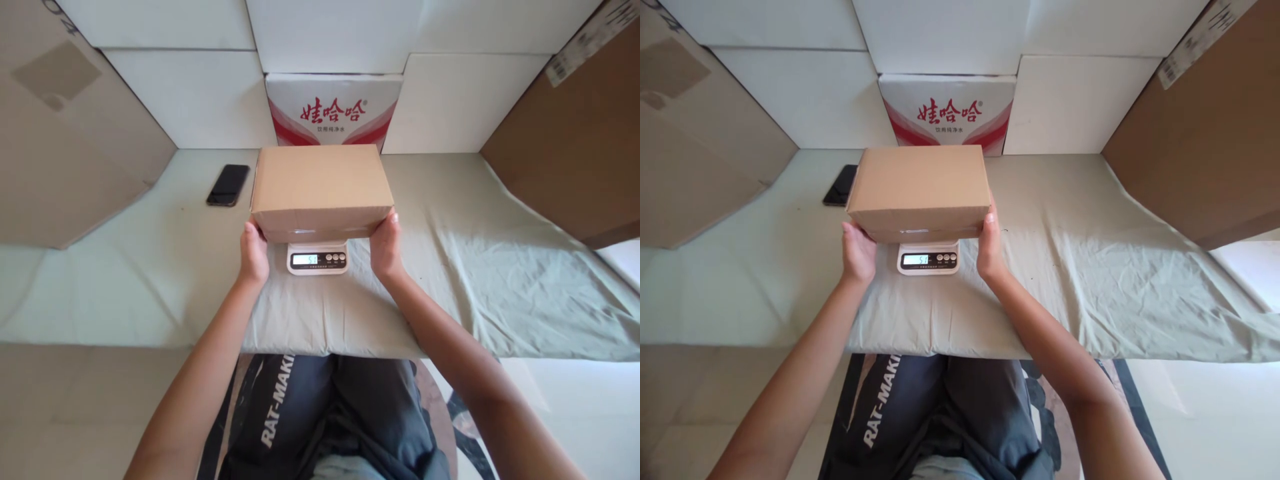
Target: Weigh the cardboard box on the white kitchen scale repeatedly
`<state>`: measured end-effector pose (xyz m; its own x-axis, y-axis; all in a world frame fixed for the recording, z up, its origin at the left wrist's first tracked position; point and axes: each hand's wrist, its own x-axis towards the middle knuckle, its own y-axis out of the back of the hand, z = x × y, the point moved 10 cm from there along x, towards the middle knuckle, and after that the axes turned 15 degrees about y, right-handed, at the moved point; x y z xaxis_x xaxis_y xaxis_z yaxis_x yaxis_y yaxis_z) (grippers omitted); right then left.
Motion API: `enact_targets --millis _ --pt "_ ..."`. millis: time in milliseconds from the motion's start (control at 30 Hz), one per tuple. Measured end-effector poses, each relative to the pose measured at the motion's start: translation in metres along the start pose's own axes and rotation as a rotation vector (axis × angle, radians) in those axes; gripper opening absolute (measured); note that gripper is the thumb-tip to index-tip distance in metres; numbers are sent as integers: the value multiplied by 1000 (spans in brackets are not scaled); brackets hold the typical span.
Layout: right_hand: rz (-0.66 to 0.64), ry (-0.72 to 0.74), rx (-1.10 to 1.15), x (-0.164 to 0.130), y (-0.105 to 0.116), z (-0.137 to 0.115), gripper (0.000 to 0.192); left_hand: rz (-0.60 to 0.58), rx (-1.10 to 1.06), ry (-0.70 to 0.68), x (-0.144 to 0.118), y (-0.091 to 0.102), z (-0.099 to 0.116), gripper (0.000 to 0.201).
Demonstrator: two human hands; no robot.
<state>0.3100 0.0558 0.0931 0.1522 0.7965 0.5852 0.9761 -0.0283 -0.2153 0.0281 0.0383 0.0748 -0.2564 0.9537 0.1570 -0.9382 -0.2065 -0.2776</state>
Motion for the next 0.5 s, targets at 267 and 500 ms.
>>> enact_targets --millis 267,500 --pt "-19 151 -68 64 -3 -17 76 -248 96 117 46 -42 57 92" --pt "38 143 -99 108 -12 54 85 -160 -40 105 138 -40 -4 90"
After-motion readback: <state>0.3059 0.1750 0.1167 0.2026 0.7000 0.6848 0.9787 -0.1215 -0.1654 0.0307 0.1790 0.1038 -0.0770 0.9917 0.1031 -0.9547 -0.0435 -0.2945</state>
